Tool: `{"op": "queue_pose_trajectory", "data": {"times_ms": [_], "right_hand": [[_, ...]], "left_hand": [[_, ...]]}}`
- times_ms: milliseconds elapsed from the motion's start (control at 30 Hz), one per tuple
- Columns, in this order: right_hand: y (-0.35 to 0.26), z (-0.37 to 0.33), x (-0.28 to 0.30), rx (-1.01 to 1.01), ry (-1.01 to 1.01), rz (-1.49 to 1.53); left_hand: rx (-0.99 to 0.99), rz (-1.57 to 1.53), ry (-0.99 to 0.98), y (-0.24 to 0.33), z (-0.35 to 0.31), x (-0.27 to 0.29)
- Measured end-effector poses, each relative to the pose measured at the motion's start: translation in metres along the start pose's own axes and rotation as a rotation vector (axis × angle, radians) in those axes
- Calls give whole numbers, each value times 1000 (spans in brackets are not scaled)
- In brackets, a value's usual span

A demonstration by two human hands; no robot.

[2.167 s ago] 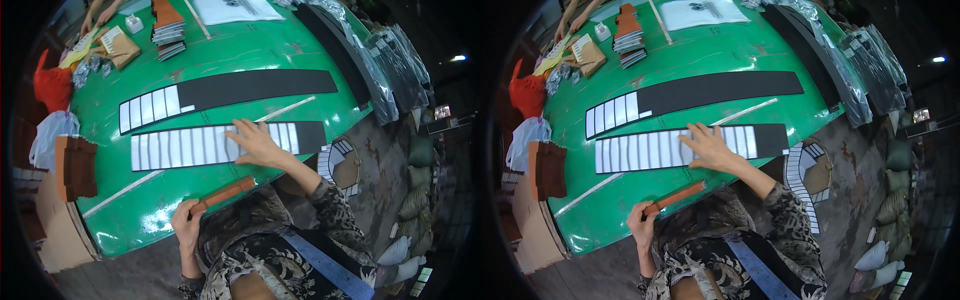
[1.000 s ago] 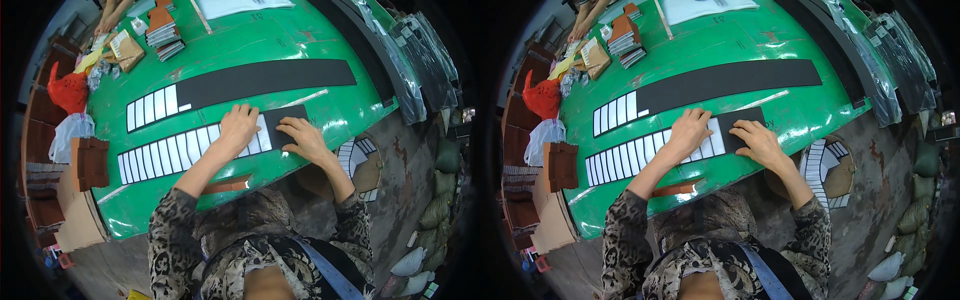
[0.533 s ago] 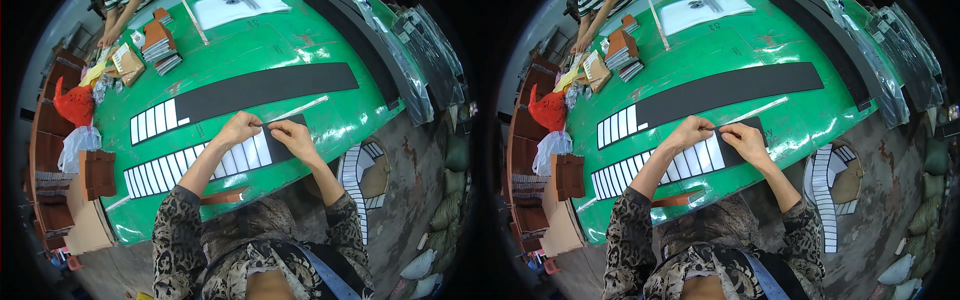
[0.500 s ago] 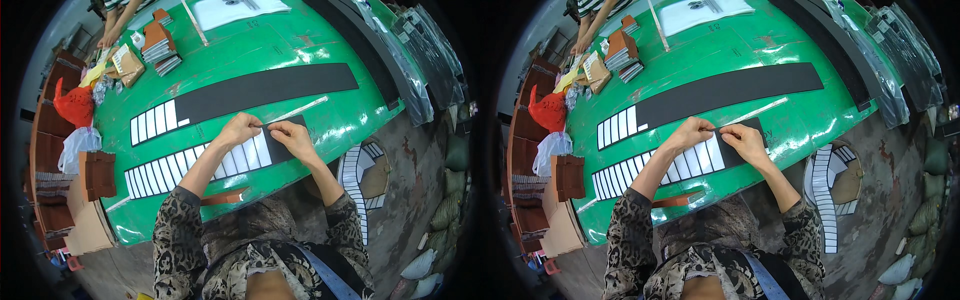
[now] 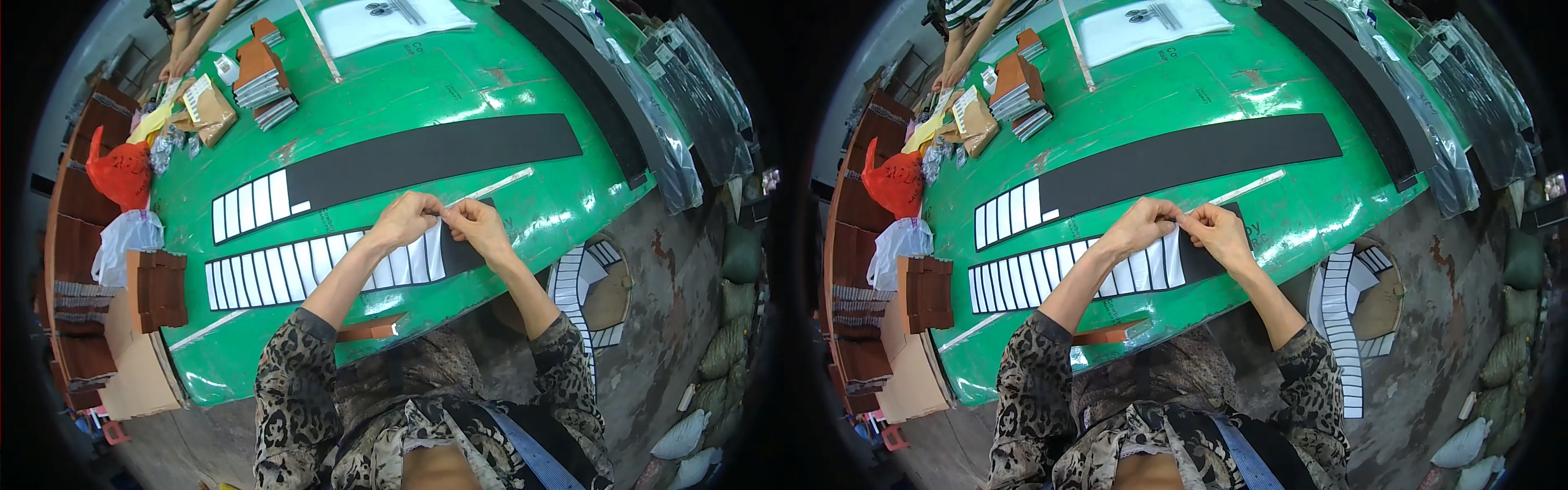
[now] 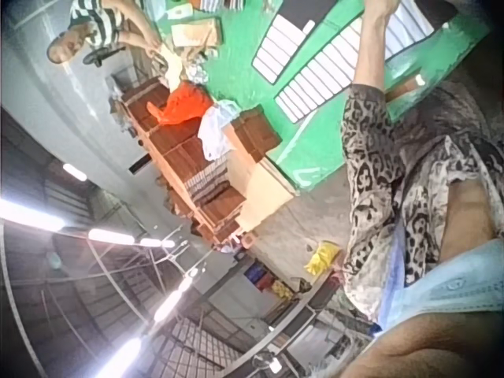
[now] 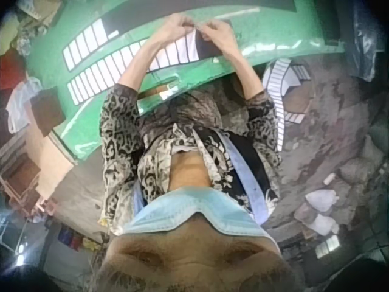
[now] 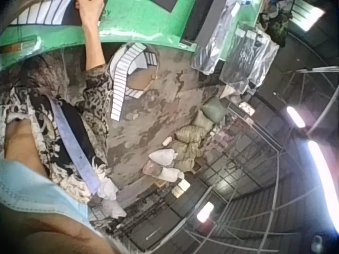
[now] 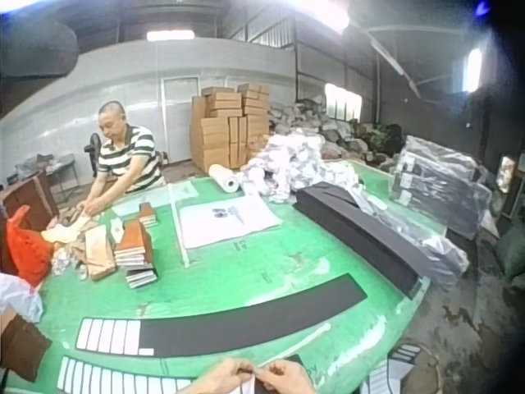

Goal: Applying adhesive labels to small wooden components on a assembly table.

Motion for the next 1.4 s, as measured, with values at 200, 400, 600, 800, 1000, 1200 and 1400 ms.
{"op": "queue_pose_trajectory", "data": {"times_ms": [200, 400, 600, 800, 1000, 1200, 1400], "right_hand": [[-2, -1, -1, -34, -26, 68], [-2, -2, 2, -57, -13, 157], [-3, -1, 10, -77, -50, 422], [-13, -21, 16, 183, -25, 395], [-102, -97, -26, 1056, 177, -645], [-131, -161, -79, 1590, -30, -1060], [-121, -190, -102, 1718, -165, -1155]], "left_hand": [[-9, 89, 7, 3, -4, 1], [-6, 236, 46, 6, -11, 7], [-92, 528, 266, 3, -23, 9], [-392, 484, 478, 55, -65, 9], [-198, -77, 323, 55, -115, 18], [-161, -75, 222, 62, -182, 5], [-226, -64, 278, 62, -227, -14]]}}
Point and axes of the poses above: each hand's wrist, its own z-axis towards the middle knuckle, its own x-axis out of the back of the hand, y = z × x, the point moved 6 cm from there along z, towards the middle knuckle, and after that the axes turned 8 degrees about -y, right-handed, at the moved point
